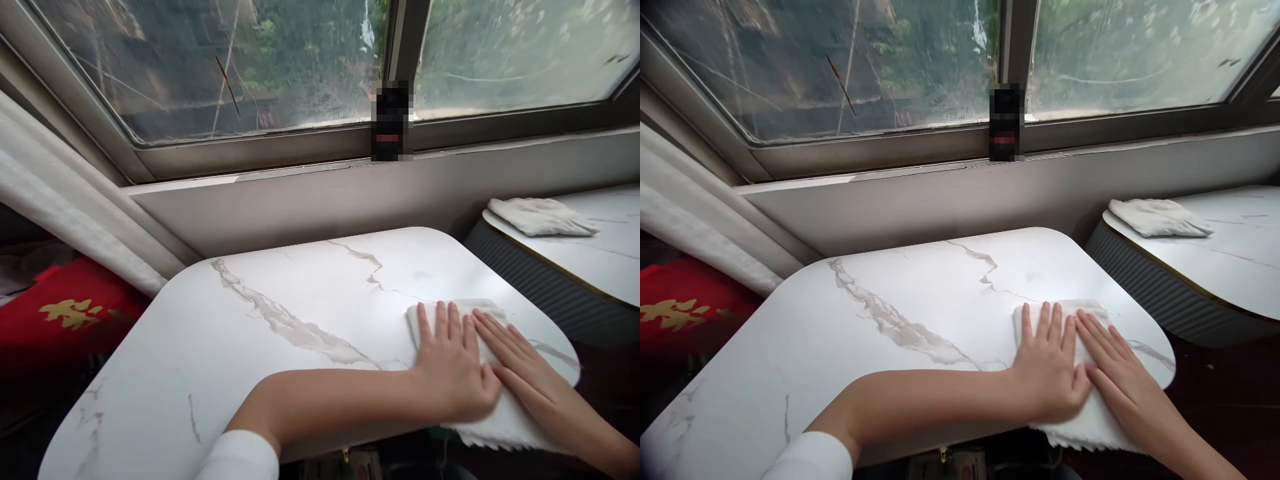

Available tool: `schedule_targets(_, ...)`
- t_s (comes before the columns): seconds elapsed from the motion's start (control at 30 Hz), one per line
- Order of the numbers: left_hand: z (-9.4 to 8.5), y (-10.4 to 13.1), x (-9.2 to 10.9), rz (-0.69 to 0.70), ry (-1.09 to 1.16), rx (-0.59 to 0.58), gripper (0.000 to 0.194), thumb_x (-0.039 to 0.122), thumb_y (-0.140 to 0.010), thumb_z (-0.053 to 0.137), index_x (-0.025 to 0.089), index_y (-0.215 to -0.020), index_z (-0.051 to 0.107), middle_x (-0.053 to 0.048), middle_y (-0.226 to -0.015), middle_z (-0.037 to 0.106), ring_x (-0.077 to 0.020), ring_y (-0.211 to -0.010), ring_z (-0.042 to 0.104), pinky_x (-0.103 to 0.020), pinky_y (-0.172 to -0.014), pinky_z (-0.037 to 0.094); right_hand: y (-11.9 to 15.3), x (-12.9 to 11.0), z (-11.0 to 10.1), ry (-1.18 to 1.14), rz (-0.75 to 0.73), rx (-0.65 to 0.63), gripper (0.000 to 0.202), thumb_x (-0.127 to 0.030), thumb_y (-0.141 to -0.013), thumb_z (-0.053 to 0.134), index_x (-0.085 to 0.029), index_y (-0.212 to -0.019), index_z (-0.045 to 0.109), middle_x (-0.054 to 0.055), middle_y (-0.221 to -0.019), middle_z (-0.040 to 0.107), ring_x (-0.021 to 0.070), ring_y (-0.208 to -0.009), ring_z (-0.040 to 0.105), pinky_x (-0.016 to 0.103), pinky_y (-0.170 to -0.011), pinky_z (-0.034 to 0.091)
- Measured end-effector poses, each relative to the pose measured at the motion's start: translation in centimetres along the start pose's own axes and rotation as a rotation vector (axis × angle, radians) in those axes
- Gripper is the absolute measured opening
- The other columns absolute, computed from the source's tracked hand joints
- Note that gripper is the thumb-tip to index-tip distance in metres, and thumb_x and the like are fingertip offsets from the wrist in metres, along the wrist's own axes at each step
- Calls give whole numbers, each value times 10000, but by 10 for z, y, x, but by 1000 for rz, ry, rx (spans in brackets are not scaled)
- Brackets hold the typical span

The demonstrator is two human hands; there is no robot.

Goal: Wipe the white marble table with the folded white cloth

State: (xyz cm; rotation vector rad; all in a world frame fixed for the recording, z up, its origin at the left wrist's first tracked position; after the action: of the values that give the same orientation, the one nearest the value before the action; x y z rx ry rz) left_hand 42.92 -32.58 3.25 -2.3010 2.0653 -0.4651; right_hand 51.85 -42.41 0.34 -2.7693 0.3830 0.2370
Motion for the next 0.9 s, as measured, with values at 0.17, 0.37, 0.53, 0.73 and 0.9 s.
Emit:
schedule_targets(0.17, 12, -23, 26, 54, 68, 25, 645, 386, -935, 137, -18, -1438, 170, -198, -1510, 179, -330, -1400, 22, -597, -1095, 64, 22, 43, -6, 6, 159, 30, 557, -360, -924, 263, -420, -1457, 114, -59, -1489, 295, 280, -1313, 343, 520, -1084, 298)
schedule_targets(0.37, 29, -80, 18, 5, 74, -43, 655, 377, -912, 172, -20, -1433, 184, -193, -1512, 180, -330, -1398, 60, -602, -1095, 28, -16, 87, -5, 47, 207, 127, 573, -249, -889, 253, -348, -1453, 245, -2, -1424, 426, 268, -1307, 371, 439, -1117, 268)
schedule_targets(0.53, 36, -134, -24, -36, 13, -29, 626, 348, -914, 155, 0, -1432, 209, -154, -1522, 178, -285, -1405, 44, -559, -1112, 8, -86, 118, 5, 133, 269, 62, 581, -210, -846, 247, -223, -1416, 359, 51, -1405, 461, 252, -1312, 378, 497, -1078, 302)
schedule_targets(0.73, 36, -189, -98, -127, -28, 13, 607, 339, -905, 202, 36, -1428, 256, -124, -1512, 229, -249, -1400, 107, -517, -1125, 33, -185, 131, 23, 106, 268, 53, 556, -198, -812, 275, -182, -1334, 465, 65, -1401, 463, 234, -1300, 399, 482, -1073, 302)
schedule_targets(0.9, 33, -214, -137, -214, -34, 58, 584, 311, -902, 219, 61, -1426, 274, -103, -1496, 280, -225, -1381, 194, -494, -1130, 44, -236, 137, 34, 32, 237, 43, 564, -187, -788, 296, -145, -1318, 485, 86, -1399, 463, 235, -1302, 393, 454, -1093, 266)
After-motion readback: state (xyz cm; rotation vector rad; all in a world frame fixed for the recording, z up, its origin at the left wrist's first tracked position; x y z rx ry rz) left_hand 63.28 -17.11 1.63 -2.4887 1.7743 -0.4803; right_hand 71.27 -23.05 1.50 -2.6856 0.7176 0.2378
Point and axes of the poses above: each hand's wrist, its own y-axis away from the middle knuckle, its own z-axis out of the palm, x = y × z, the point moved 5 cm from there along -y, towards the middle knuckle
